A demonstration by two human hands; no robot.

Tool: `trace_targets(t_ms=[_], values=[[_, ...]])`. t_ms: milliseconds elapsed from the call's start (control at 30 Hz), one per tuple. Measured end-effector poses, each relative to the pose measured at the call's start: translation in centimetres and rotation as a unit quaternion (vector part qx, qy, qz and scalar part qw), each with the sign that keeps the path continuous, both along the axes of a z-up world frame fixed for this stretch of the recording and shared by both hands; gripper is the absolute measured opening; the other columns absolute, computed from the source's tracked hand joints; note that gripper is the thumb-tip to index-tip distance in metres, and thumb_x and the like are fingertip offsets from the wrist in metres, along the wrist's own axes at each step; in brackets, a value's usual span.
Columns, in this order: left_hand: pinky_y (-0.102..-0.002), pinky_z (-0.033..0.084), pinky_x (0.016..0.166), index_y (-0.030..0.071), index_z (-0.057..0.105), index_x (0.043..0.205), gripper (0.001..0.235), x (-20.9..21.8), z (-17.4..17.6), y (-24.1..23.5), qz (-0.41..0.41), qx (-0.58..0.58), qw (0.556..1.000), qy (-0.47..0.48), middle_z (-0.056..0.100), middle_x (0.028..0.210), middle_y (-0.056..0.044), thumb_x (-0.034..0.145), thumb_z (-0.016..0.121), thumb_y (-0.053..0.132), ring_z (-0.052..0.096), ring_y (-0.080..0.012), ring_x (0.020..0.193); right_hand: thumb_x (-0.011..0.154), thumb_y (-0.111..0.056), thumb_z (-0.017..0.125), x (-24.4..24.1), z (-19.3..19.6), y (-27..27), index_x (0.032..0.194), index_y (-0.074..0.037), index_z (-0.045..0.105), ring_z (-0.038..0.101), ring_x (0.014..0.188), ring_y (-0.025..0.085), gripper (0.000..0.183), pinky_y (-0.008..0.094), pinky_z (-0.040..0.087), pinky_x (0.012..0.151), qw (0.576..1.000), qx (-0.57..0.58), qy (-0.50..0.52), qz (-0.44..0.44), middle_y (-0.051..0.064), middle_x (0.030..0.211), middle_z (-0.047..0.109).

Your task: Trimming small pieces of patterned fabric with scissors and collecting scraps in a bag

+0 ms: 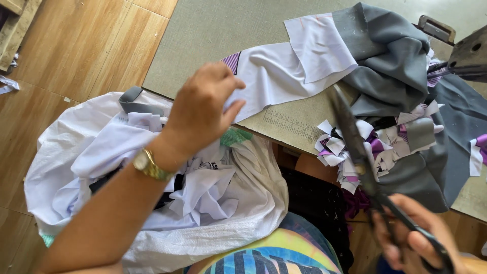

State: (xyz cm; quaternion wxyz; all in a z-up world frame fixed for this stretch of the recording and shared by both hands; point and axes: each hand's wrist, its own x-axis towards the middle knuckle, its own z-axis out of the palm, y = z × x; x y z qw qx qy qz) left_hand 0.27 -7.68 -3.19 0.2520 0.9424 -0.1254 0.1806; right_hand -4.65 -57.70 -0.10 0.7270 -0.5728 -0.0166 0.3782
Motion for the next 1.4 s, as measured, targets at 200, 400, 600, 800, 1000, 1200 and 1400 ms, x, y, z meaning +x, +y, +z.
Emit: trace_targets(t_ms=[200, 400, 600, 800, 1000, 1200, 1400], values=[[-0.047, 0.045, 0.091, 0.008, 0.073, 0.109, 0.023, -2.9, -0.9, -1.7, 0.043, -0.020, 0.998, -0.052, 0.063, 0.116, -0.009, 0.092, 0.088, 0.013, 0.057, -0.0338, 0.106, 0.075, -0.070, 0.084, -2.0, 0.0, 7.1, 0.118, 0.011, 0.066, 0.052, 0.051, 0.023, 0.094, 0.036, 0.037, 0.042, 0.988, -0.130, 0.080, -0.005, 0.019, 0.069, 0.054], [-0.047, 0.043, 0.102, 0.009, 0.072, 0.106, 0.021, -3.5, -1.7, -1.2, 0.045, -0.102, 0.993, -0.040, 0.061, 0.118, -0.009, 0.092, 0.088, 0.012, 0.059, -0.0313, 0.111, 0.083, -0.072, 0.076, -0.9, 1.6, 11.7, 0.113, 0.007, 0.076, 0.066, 0.059, 0.019, 0.085, 0.032, 0.051, 0.055, 0.979, -0.158, -0.009, 0.129, 0.013, 0.083, 0.071], [-0.047, 0.041, 0.108, 0.010, 0.069, 0.097, 0.023, -3.4, -2.1, -0.9, 0.038, -0.170, 0.984, -0.045, 0.062, 0.117, -0.010, 0.090, 0.091, 0.006, 0.062, -0.0281, 0.113, 0.087, -0.069, 0.066, -1.2, -1.3, 14.6, 0.108, -0.002, 0.072, 0.063, 0.065, 0.013, 0.069, 0.030, 0.054, 0.060, 0.963, -0.213, -0.107, 0.123, 0.005, 0.083, 0.065], [-0.046, 0.038, 0.111, 0.011, 0.068, 0.098, 0.025, -3.5, -2.3, -0.7, 0.038, -0.201, 0.978, -0.034, 0.062, 0.118, -0.008, 0.091, 0.091, 0.008, 0.061, -0.0260, 0.112, 0.094, -0.048, 0.069, -0.9, -0.9, 15.5, 0.101, -0.007, 0.071, 0.059, 0.053, 0.014, 0.042, 0.032, 0.056, 0.050, 0.948, -0.292, -0.066, 0.111, 0.003, 0.077, 0.060], [-0.045, 0.038, 0.110, 0.012, 0.068, 0.099, 0.023, -3.4, -2.5, -0.6, 0.032, -0.203, 0.978, -0.037, 0.062, 0.119, -0.008, 0.093, 0.090, 0.009, 0.062, -0.0254, 0.113, 0.098, -0.038, 0.069, -0.5, -0.6, 15.4, 0.100, -0.005, 0.070, 0.063, 0.048, 0.015, 0.034, 0.029, 0.051, 0.044, 0.957, -0.263, -0.064, 0.106, 0.003, 0.071, 0.059], [-0.046, 0.037, 0.111, 0.012, 0.068, 0.098, 0.023, -3.4, -2.5, -0.6, 0.031, -0.198, 0.979, -0.040, 0.061, 0.118, -0.008, 0.093, 0.090, 0.008, 0.061, -0.0257, 0.114, 0.096, -0.051, 0.064, 1.7, -0.5, 18.2, 0.102, -0.005, 0.067, 0.062, 0.055, 0.015, 0.047, 0.028, 0.052, 0.052, 0.958, -0.240, -0.087, 0.130, 0.005, 0.069, 0.060], [-0.045, 0.039, 0.110, 0.010, 0.068, 0.098, 0.024, -3.4, -2.4, -0.6, 0.026, -0.200, 0.978, -0.045, 0.062, 0.118, -0.009, 0.092, 0.091, 0.007, 0.062, -0.0260, 0.115, 0.097, -0.040, 0.071, 1.8, -0.9, 18.9, 0.095, -0.009, 0.062, 0.057, 0.045, 0.018, 0.032, 0.032, 0.048, 0.043, 0.950, -0.291, -0.052, 0.101, 0.008, 0.057, 0.058]])
